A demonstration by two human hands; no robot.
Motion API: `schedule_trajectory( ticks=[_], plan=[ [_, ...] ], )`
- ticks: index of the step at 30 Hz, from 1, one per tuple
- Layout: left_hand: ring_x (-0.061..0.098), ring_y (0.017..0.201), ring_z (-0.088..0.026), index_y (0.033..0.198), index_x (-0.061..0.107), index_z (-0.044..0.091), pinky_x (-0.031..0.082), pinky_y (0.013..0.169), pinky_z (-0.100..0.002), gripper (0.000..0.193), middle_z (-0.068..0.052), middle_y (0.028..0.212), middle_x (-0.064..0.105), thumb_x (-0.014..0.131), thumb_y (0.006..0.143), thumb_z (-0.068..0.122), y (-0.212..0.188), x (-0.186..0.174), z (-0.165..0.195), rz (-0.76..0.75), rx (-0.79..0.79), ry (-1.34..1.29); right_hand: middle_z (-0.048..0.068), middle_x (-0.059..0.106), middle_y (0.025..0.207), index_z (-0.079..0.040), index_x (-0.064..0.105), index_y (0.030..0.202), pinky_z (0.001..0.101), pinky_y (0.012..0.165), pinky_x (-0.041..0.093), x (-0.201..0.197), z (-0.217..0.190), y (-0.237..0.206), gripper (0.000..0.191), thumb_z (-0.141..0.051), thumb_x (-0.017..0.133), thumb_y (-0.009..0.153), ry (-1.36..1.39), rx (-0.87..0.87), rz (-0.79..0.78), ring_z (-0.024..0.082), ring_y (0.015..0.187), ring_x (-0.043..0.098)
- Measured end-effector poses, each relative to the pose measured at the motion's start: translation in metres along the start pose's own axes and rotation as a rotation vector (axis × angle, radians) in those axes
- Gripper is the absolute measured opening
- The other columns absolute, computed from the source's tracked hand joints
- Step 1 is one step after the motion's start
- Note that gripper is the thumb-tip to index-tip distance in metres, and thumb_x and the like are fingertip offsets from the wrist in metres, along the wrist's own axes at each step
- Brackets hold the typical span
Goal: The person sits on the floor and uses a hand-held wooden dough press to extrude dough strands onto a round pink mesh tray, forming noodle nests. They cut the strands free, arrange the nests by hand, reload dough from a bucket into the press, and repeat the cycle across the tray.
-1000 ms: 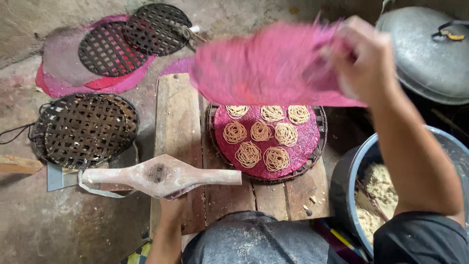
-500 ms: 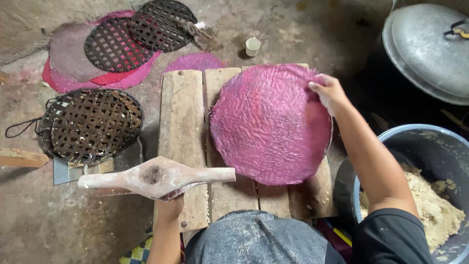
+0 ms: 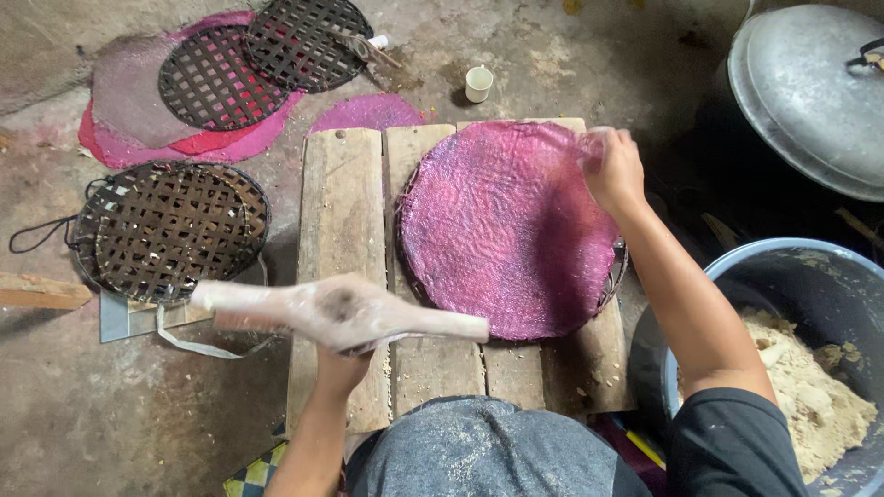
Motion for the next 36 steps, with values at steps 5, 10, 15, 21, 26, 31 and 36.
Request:
schedule_trajectory(
  ticks=[5,10,15,21,26,31,36],
  plan=[
    [0.066,0.114,-0.024,0.120,0.062,0.003,0.056,0.102,-0.042,0.045,-0.010,0.121,0.068,0.081,0.084,0.023,0.074,0.043,0.048,-0.270,-0.123,-0.580,0.019,0.059,0.135,-0.003,0.049,0.144,0.0444,0.107,0.051,-0.022,-0.065,-0.033,0.072,-0.050,0.069,0.093,1.093,-0.138,-0.781,0.030,0.122,0.060],
    [0.056,0.133,-0.025,0.135,0.052,0.009,0.044,0.115,-0.044,0.065,-0.008,0.135,0.064,0.083,0.083,0.032,0.125,0.072,0.087,-0.475,0.152,0.022,0.013,0.071,0.121,0.002,0.051,0.144,0.0396,0.094,0.056,-0.066,-0.093,-0.101,0.099,-0.078,0.047,0.085,0.894,-0.119,-1.410,0.025,0.112,0.067],
    [0.051,0.145,-0.019,0.156,0.035,0.016,0.033,0.129,-0.046,0.097,0.002,0.151,0.061,0.075,0.081,0.063,0.156,0.064,0.096,-0.547,-0.063,-1.566,0.015,0.065,0.100,-0.007,0.050,0.154,0.0383,0.056,0.033,-0.077,-0.077,-0.118,0.089,-0.074,0.043,0.096,1.035,0.330,-1.358,0.023,0.069,0.043],
    [0.059,0.101,-0.016,0.108,0.056,0.013,0.044,0.116,-0.041,0.053,-0.001,0.096,0.060,0.052,0.105,0.066,0.157,0.100,0.062,-0.286,-0.181,-2.045,0.012,0.066,0.093,-0.001,0.064,0.122,0.0351,0.071,0.054,-0.063,-0.086,-0.115,0.081,-0.068,0.030,0.093,0.906,0.445,-1.494,0.021,0.081,0.062],
    [0.058,0.089,-0.016,0.098,0.055,0.017,0.049,0.103,-0.041,0.042,0.001,0.088,0.055,0.045,0.107,0.057,0.172,0.104,0.024,-0.187,-0.112,-2.003,0.013,0.065,0.092,-0.002,0.062,0.121,0.0372,0.078,0.060,-0.055,-0.110,-0.104,0.069,-0.057,0.026,0.100,0.543,0.388,-1.291,0.022,0.082,0.065],
    [0.058,0.081,-0.014,0.094,0.056,0.017,0.054,0.096,-0.041,0.043,0.002,0.083,0.055,0.045,0.105,0.057,0.171,0.095,-0.002,-0.195,-0.084,-2.031,0.011,0.063,0.093,-0.001,0.057,0.122,0.0373,0.079,0.059,-0.045,-0.134,-0.113,0.064,-0.054,0.029,0.101,0.370,0.337,-1.221,0.020,0.083,0.063],
    [0.061,0.076,-0.013,0.088,0.058,0.020,0.057,0.086,-0.038,0.043,0.002,0.079,0.060,0.049,0.105,0.059,0.165,0.125,-0.006,-0.120,-0.163,-2.049,0.009,0.061,0.086,-0.005,0.060,0.114,0.0366,0.077,0.059,-0.063,-0.131,-0.105,0.066,-0.061,0.028,0.101,0.316,0.360,-1.288,0.021,0.076,0.064]
  ],
)
Point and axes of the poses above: each hand's wrist, its own y-axis towards the middle knuckle, its own x-axis out of the palm, z = x × y, the point moved 2 cm from there along y, towards the middle knuckle
